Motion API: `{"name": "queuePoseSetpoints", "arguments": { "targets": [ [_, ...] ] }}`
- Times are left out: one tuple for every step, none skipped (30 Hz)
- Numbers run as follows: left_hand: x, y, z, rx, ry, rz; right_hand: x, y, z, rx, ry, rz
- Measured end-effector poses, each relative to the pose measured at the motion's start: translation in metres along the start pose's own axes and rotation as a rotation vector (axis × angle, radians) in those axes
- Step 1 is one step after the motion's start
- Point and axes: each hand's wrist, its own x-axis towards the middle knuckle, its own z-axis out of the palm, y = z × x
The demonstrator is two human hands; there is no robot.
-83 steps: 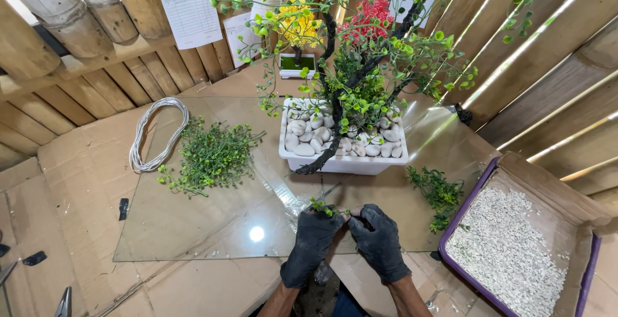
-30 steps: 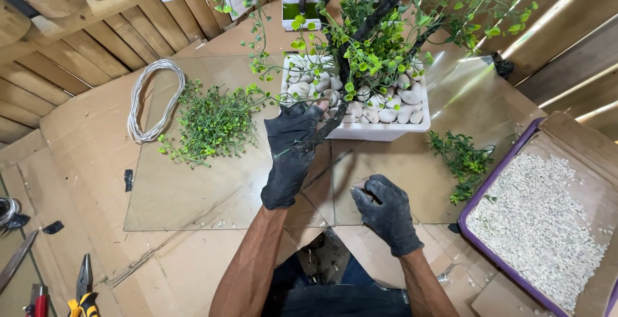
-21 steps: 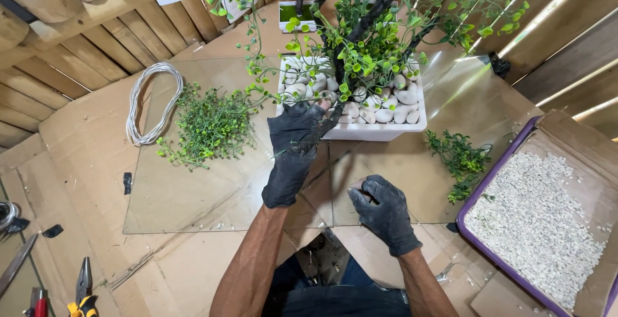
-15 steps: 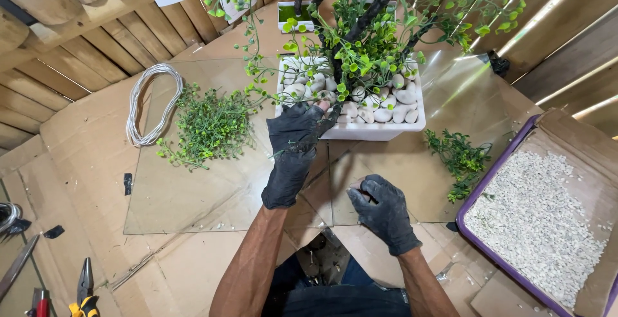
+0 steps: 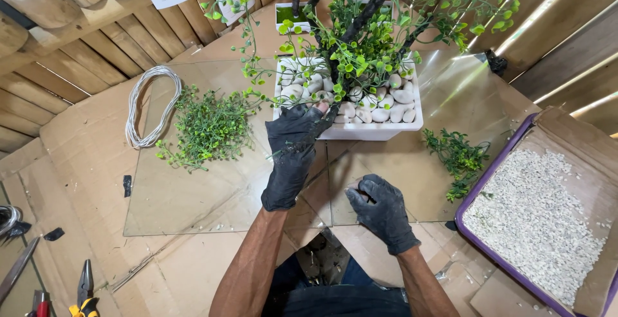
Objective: The person arranges artificial green foliage into a white rectangular planter filled with white pebbles. They repeatedly pick up small bunches of greenery from a glass table, separate the stems, and insert them into the planter to build up the arrangement.
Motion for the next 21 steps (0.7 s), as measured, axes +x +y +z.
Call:
{"name": "queuePoseSetpoints", "arguments": {
  "targets": [
    [-0.001, -0.007, -0.002, -0.099, 0.010, 0.001, 0.000, 0.001, 0.000, 0.001, -0.003, 0.001],
    [-0.002, -0.014, -0.004, -0.198, 0.021, 0.002, 0.000, 0.002, 0.000, 0.002, -0.005, 0.003],
    [0.000, -0.007, -0.004, -0.198, 0.020, 0.002, 0.000, 0.003, 0.001, 0.002, -0.005, 0.003],
    [0.002, 0.000, -0.005, -0.175, 0.034, 0.000, -0.001, 0.004, 0.001, -0.002, -0.008, 0.002],
    [0.003, 0.006, -0.005, -0.153, 0.047, -0.003, -0.001, 0.005, 0.001, -0.007, -0.012, 0.002],
    [0.004, 0.007, -0.006, -0.153, 0.047, -0.004, -0.002, 0.006, 0.001, -0.007, -0.012, 0.003],
    [0.006, 0.008, -0.007, -0.158, 0.026, -0.007, -0.002, 0.007, 0.001, -0.019, -0.013, -0.004],
    [0.007, 0.008, -0.008, -0.162, 0.005, -0.010, -0.002, 0.008, 0.002, -0.030, -0.014, -0.012],
    [0.003, -0.001, -0.007, -0.162, 0.006, -0.009, -0.001, 0.006, 0.002, -0.030, -0.014, -0.013],
    [0.000, -0.010, -0.006, -0.100, 0.010, 0.006, -0.001, 0.004, 0.002, -0.025, -0.014, -0.002],
    [-0.003, -0.019, -0.005, -0.039, 0.014, 0.022, 0.000, 0.002, 0.002, -0.019, -0.014, 0.008],
    [-0.007, -0.028, -0.004, -0.040, 0.014, 0.022, 0.000, 0.003, 0.001, -0.020, -0.014, 0.008],
    [-0.011, -0.037, -0.003, 0.053, 0.019, 0.045, 0.000, 0.004, 0.001, -0.023, -0.017, 0.009],
    [-0.016, -0.045, -0.002, 0.145, 0.023, 0.067, -0.001, 0.005, 0.001, -0.026, -0.019, 0.010],
    [-0.019, -0.054, -0.002, 0.145, 0.023, 0.067, -0.001, 0.004, 0.001, -0.026, -0.019, 0.009],
    [-0.022, -0.064, -0.001, 0.238, 0.028, 0.091, 0.000, 0.003, 0.001, -0.030, -0.017, 0.011],
    [-0.025, -0.073, 0.000, 0.330, 0.034, 0.113, -0.001, 0.003, 0.001, -0.033, -0.016, 0.013],
    [-0.026, -0.082, 0.003, 0.331, 0.034, 0.113, -0.001, 0.003, 0.001, -0.033, -0.016, 0.013],
    [-0.028, -0.091, 0.005, 0.424, 0.039, 0.136, -0.002, 0.003, 0.001, -0.037, -0.014, 0.006],
    [-0.029, -0.101, 0.008, 0.518, 0.044, 0.158, -0.002, 0.004, 0.002, -0.041, -0.013, -0.001],
    [-0.031, -0.110, 0.009, 0.518, 0.044, 0.159, -0.002, 0.005, 0.002, -0.041, -0.012, -0.002]
  ]
}}
